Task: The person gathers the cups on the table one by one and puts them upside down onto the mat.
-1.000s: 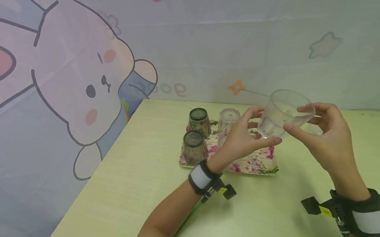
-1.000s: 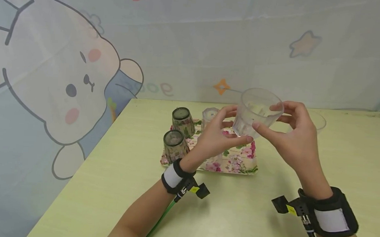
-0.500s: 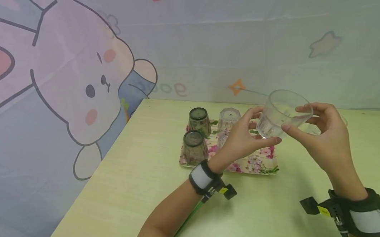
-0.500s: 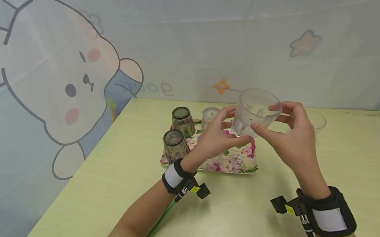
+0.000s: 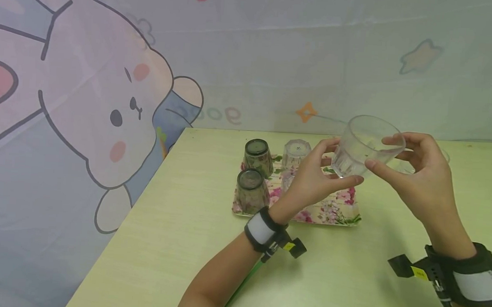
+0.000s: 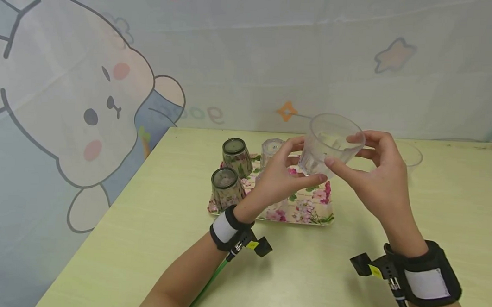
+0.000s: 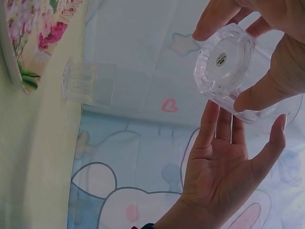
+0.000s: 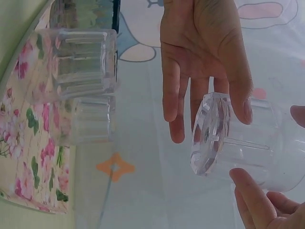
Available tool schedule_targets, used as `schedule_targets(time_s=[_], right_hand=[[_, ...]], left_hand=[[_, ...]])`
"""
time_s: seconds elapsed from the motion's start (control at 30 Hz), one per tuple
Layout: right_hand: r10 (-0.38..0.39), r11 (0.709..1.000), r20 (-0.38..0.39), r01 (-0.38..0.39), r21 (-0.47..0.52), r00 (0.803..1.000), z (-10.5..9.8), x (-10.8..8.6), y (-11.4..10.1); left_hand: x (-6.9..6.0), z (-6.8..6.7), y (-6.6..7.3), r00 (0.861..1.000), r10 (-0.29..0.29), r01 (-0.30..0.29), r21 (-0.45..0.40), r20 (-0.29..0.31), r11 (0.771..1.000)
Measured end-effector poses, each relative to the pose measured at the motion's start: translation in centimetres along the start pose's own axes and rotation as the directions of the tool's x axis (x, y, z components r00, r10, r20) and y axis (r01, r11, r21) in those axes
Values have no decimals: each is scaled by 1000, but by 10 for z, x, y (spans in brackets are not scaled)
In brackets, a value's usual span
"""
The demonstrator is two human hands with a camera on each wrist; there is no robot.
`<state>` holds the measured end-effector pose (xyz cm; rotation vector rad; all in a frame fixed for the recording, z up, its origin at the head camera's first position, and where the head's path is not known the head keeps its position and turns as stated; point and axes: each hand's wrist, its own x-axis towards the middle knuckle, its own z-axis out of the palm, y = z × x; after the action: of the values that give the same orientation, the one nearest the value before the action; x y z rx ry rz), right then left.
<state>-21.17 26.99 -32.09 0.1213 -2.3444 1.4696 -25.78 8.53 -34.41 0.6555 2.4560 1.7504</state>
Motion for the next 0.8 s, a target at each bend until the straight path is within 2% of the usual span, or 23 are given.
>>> schedule_targets(time_s=[0.5, 0.8], right_hand=[[-29, 1000, 23, 29, 5, 999, 0, 1, 3], [-53, 998, 34, 52, 22, 998, -1, 1, 3]], left_hand=[[0, -3, -1, 999, 46, -46, 37, -9, 998], [0, -6, 1, 999, 43, -42, 39, -23, 998]])
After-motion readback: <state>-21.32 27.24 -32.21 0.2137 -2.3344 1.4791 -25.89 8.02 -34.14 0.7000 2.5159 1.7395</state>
